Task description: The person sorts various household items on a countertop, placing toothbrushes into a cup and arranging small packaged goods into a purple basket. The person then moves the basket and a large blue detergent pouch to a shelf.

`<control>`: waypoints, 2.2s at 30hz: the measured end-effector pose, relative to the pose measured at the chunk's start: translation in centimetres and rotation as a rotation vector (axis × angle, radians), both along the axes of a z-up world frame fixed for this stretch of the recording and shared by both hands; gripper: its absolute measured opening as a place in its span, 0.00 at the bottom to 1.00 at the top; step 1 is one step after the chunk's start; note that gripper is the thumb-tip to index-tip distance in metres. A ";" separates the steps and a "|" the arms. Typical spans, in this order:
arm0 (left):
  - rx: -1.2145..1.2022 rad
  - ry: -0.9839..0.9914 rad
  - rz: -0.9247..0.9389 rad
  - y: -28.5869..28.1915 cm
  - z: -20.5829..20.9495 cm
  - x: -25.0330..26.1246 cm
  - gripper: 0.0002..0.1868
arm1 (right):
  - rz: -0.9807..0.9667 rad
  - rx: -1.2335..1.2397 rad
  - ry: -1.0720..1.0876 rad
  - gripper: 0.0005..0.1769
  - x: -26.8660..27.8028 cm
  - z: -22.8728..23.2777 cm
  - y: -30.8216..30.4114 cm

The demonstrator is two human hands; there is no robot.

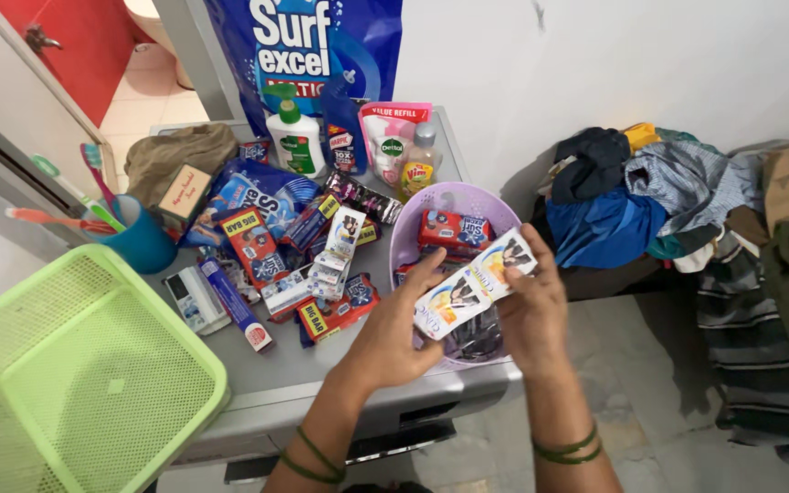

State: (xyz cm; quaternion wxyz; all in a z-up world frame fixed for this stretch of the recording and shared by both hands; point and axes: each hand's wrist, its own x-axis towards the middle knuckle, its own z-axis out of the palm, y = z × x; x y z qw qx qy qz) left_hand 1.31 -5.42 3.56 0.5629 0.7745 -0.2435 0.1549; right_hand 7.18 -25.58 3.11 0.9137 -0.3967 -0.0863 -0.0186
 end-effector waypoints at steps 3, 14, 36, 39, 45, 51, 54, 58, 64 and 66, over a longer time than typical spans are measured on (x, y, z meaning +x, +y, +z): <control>-0.168 0.107 0.099 0.6 0.4 0.7 0.49 | 0.052 -0.106 -0.086 0.35 -0.6 0.5 -1.8; -0.676 -0.019 0.244 -3.3 -0.1 4.1 0.27 | -0.007 -0.244 -0.081 0.30 -4.4 -1.2 0.5; -0.703 0.069 0.211 -4.1 -0.1 5.2 0.19 | 0.022 -0.528 -0.051 0.21 -4.2 -1.5 1.0; -0.744 0.108 0.209 -4.2 -0.6 5.9 0.18 | 0.019 -0.534 -0.038 0.21 -4.1 -1.4 1.0; -0.797 0.208 0.179 -3.7 -0.7 6.7 0.18 | -0.047 -0.559 0.019 0.23 -4.1 -0.7 2.2; -0.868 0.365 0.116 -3.5 -0.3 7.2 0.19 | -0.070 -0.651 0.014 0.27 -4.0 0.1 3.1; -0.827 0.338 0.124 -3.1 -0.7 7.5 0.19 | -0.084 -0.664 0.005 0.27 -3.7 0.0 3.2; -0.828 0.364 0.139 -3.4 -1.2 7.7 0.21 | -0.040 -0.694 0.076 0.32 -3.2 0.5 3.6; -0.472 0.127 0.191 -2.1 -1.4 7.8 0.23 | -0.045 -0.726 0.142 0.36 -2.5 0.5 3.8; -0.281 -0.003 0.335 -0.7 -1.8 7.6 0.25 | -0.050 -0.705 0.151 0.35 -2.2 0.1 3.7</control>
